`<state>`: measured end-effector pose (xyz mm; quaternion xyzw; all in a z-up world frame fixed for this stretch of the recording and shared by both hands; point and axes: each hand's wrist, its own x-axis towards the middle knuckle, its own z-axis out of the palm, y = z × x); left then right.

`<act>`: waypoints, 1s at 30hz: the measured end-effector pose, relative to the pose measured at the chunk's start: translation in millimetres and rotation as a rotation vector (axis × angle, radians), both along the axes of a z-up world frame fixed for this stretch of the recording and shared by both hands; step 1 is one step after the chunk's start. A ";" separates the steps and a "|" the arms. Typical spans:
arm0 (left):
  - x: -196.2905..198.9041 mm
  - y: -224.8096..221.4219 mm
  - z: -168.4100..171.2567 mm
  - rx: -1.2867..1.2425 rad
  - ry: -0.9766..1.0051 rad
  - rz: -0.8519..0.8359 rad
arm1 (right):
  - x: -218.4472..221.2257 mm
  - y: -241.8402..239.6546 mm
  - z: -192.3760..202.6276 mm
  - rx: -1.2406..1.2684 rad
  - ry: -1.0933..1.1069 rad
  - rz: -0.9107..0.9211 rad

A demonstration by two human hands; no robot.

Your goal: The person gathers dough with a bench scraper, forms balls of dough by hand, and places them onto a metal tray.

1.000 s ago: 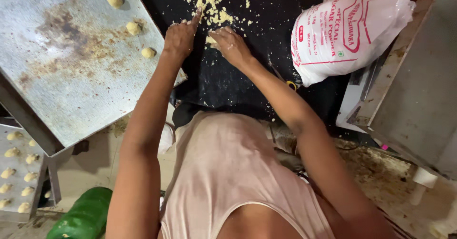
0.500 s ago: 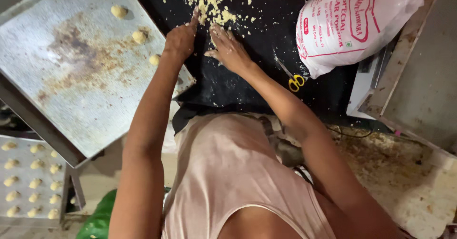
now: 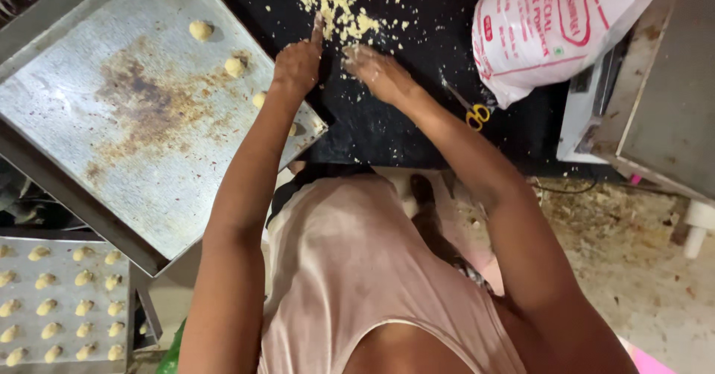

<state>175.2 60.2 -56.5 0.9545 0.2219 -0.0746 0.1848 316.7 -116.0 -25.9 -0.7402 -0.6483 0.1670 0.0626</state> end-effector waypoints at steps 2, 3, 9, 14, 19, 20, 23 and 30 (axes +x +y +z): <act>-1.8 -1.0 -3.7 0.013 -0.028 -0.010 | -1.5 0.1 0.4 -0.181 0.118 -0.194; -1.8 -1.3 -4.1 0.018 -0.015 -0.016 | -2.4 0.7 -0.3 -0.084 0.035 -0.149; -3.1 -0.6 -4.1 0.059 -0.004 -0.019 | -25.5 -7.6 -21.6 0.319 -0.161 -0.046; -5.3 -4.8 -7.7 0.073 -0.014 -0.030 | -37.5 -10.2 -25.9 0.063 -0.065 -0.154; -7.7 -5.4 -10.1 0.057 -0.017 -0.017 | -26.9 -5.4 1.7 0.251 0.052 -0.026; -8.1 -6.1 -11.4 0.031 -0.003 -0.012 | -25.0 -5.4 6.6 0.250 -0.060 0.026; -6.6 -10.4 -12.9 0.040 0.008 0.005 | -23.1 -3.6 15.0 0.118 0.007 0.133; -7.1 -12.8 5.8 0.040 0.078 0.024 | -24.3 12.0 23.0 0.176 0.048 0.003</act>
